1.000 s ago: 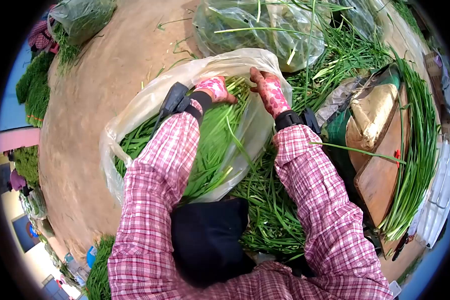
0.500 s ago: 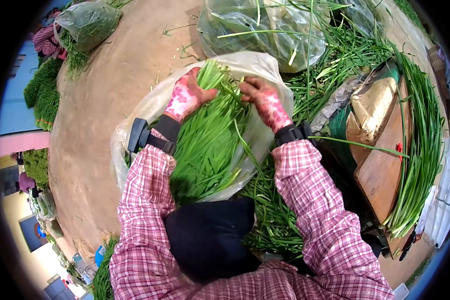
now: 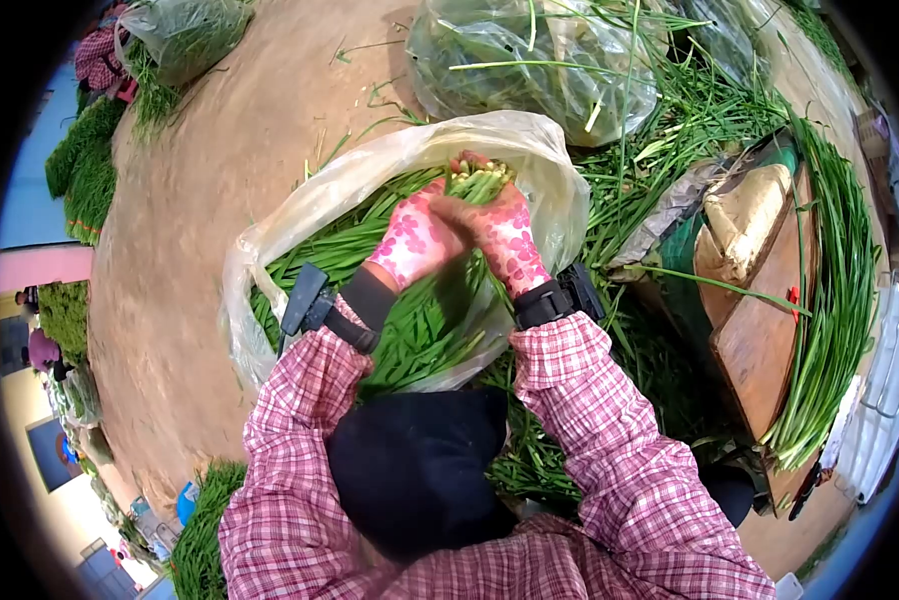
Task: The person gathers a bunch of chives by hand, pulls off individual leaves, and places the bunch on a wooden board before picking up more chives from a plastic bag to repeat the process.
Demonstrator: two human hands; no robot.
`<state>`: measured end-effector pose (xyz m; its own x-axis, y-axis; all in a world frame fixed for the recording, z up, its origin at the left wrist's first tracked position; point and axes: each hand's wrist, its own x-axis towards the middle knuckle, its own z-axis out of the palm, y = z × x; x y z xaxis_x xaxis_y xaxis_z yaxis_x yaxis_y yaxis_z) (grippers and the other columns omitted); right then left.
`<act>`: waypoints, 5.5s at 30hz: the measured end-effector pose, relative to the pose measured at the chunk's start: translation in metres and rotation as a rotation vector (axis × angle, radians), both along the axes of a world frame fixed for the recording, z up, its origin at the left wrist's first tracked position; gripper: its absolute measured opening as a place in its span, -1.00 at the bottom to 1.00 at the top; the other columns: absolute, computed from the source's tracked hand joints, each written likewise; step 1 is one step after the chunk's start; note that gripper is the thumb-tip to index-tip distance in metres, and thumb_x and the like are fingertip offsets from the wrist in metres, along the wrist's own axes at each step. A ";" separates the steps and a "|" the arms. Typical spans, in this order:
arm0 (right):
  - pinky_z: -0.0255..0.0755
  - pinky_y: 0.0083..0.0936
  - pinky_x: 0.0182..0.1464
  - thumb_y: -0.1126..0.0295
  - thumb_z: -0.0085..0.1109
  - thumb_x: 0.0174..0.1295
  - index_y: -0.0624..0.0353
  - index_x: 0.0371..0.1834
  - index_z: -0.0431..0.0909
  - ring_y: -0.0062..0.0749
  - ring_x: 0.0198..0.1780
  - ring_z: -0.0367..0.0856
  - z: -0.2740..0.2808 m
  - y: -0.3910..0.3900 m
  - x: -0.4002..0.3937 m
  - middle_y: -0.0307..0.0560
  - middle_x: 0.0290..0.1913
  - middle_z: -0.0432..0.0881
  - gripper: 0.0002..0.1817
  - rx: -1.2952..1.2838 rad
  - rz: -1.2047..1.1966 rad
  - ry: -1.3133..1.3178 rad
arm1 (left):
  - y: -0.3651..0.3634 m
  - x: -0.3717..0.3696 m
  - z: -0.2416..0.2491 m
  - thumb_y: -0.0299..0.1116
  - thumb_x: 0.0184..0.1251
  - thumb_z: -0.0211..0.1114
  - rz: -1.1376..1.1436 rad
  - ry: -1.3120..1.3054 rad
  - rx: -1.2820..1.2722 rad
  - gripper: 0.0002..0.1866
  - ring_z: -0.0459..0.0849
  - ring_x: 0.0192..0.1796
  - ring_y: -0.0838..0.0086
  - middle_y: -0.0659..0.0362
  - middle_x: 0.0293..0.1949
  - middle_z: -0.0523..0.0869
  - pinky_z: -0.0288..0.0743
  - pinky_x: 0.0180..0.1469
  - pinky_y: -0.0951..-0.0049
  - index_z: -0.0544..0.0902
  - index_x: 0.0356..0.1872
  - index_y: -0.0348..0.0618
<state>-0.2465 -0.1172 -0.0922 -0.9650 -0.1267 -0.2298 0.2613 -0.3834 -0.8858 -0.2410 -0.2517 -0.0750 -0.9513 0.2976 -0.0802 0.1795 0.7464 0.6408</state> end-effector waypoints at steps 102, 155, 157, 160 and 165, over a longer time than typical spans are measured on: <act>0.22 -0.22 0.38 -0.05 0.36 0.03 0.20 0.45 0.14 0.12 0.40 0.24 0.198 0.193 0.267 0.31 0.44 0.15 -0.02 1.044 -0.009 0.750 | 0.198 0.205 0.091 -0.49 0.40 0.11 -0.140 -0.192 1.599 -0.60 0.54 0.14 0.40 0.13 0.13 0.56 0.49 0.13 0.38 0.43 0.24 -0.20; 0.26 -0.65 -0.52 0.40 0.28 0.22 0.23 -0.29 0.68 -0.71 -0.61 0.38 0.119 0.269 0.330 -0.33 -0.60 0.55 -0.87 0.330 -0.474 0.008 | 0.061 0.206 0.203 -0.31 0.31 0.33 -0.534 -0.142 1.857 -0.72 0.56 0.00 0.50 0.47 -0.21 0.59 -0.13 0.51 -0.12 0.52 0.00 0.19; 0.33 -0.67 -0.46 0.40 0.29 0.22 0.27 -0.27 0.66 -0.67 -0.56 0.43 0.127 0.284 0.334 -0.27 -0.54 0.61 -0.85 0.596 -0.640 -0.039 | 0.055 0.202 0.202 -0.31 0.31 0.33 -0.535 -0.120 1.850 -0.73 0.56 0.00 0.51 0.47 -0.21 0.59 -0.13 0.51 -0.12 0.52 0.00 0.20; 0.39 -0.51 -0.02 0.40 0.38 0.10 0.14 -0.21 0.69 -0.43 -0.21 0.56 0.168 0.241 0.348 -0.24 -0.32 0.64 -0.81 0.779 -0.498 0.536 | 0.059 0.207 0.203 -0.30 0.31 0.34 -0.496 -0.125 1.841 -0.73 0.55 -0.01 0.52 0.47 -0.23 0.59 -0.14 0.51 -0.13 0.53 -0.01 0.20; 0.40 -0.25 -0.12 0.33 0.40 -0.01 0.03 -0.41 0.72 -0.19 -0.22 0.58 0.178 0.230 0.342 -0.20 -0.36 0.65 -0.90 1.222 -0.328 0.812 | 0.061 0.205 0.203 -0.30 0.31 0.33 -0.519 -0.158 1.820 -0.72 0.55 -0.02 0.53 0.47 -0.24 0.58 -0.14 0.51 -0.13 0.53 0.01 0.18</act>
